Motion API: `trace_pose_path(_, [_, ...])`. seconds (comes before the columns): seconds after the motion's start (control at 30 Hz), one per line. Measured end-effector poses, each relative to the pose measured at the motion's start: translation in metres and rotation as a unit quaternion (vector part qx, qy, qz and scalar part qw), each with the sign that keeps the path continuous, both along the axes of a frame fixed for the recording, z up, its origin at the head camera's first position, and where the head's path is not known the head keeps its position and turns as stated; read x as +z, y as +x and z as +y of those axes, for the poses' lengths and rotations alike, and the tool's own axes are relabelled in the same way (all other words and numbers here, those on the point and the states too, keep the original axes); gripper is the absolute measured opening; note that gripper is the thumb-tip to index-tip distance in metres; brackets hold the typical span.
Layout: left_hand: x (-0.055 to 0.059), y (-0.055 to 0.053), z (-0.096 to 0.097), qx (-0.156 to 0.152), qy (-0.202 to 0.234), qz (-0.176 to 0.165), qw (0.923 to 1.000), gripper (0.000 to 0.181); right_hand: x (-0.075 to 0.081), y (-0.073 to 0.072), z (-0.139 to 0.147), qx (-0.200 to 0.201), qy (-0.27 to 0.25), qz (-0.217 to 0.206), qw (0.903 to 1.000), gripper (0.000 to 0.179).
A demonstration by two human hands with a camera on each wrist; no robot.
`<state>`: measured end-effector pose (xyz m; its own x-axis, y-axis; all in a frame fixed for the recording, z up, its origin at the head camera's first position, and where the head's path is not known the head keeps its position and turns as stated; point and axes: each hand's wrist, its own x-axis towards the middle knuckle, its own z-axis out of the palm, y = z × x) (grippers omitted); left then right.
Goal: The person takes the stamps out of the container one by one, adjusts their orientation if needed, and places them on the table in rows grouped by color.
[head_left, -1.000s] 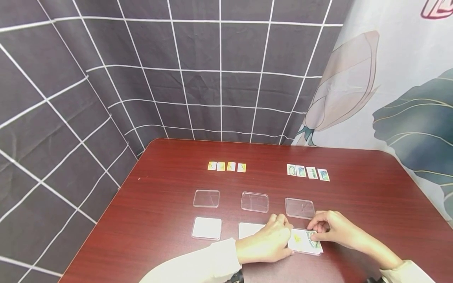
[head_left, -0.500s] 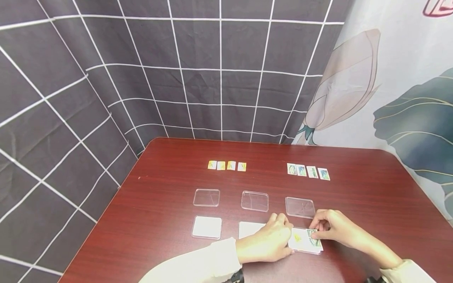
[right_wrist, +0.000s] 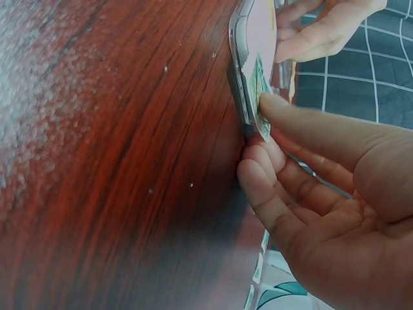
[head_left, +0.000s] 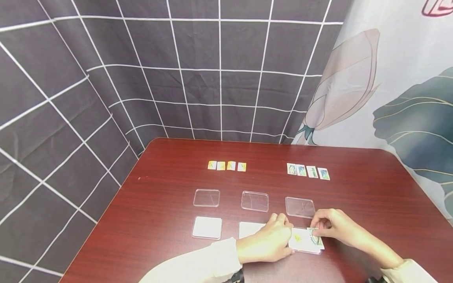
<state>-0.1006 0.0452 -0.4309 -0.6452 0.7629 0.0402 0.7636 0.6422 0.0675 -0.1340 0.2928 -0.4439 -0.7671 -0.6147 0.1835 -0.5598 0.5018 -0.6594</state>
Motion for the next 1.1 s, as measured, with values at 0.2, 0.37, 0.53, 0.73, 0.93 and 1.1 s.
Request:
trace_pose_path(0.2, [0.0001,-0.0003,-0.0003,-0.001,0.001,-0.002,1.0000,0.038,-0.0001,-0.0002,0.0003,-0.001,0.000,-0.001,1.0000,0.020])
trace_pose_path(0.37, [-0.0005,0.0002,0.0000,0.002,0.003,-0.004,1.0000,0.040,-0.0009,-0.0004,0.0007,0.000,-0.003,-0.002,1.0000,0.020])
trace_pose_path(0.53, [-0.0021,0.0002,0.0000,0.005,0.005,-0.010,0.9999,0.043,-0.0016,-0.0012,0.0016,0.004,-0.005,-0.007,1.0000,0.020])
trace_pose_path(0.73, [-0.0029,-0.0001,-0.0001,0.007,0.007,-0.013,0.9999,0.044,-0.0016,-0.0026,0.0029,0.012,-0.010,-0.021,0.9997,0.016])
trace_pose_path(0.93, [-0.0027,-0.0003,-0.0002,0.004,0.007,-0.009,0.9999,0.042,-0.0012,-0.0033,0.0030,0.018,-0.011,-0.031,0.9993,0.015])
trace_pose_path(1.1, [-0.0024,-0.0001,-0.0001,0.004,0.005,-0.007,0.9999,0.041,-0.0009,-0.0043,0.0046,0.029,-0.016,-0.046,0.9984,0.015])
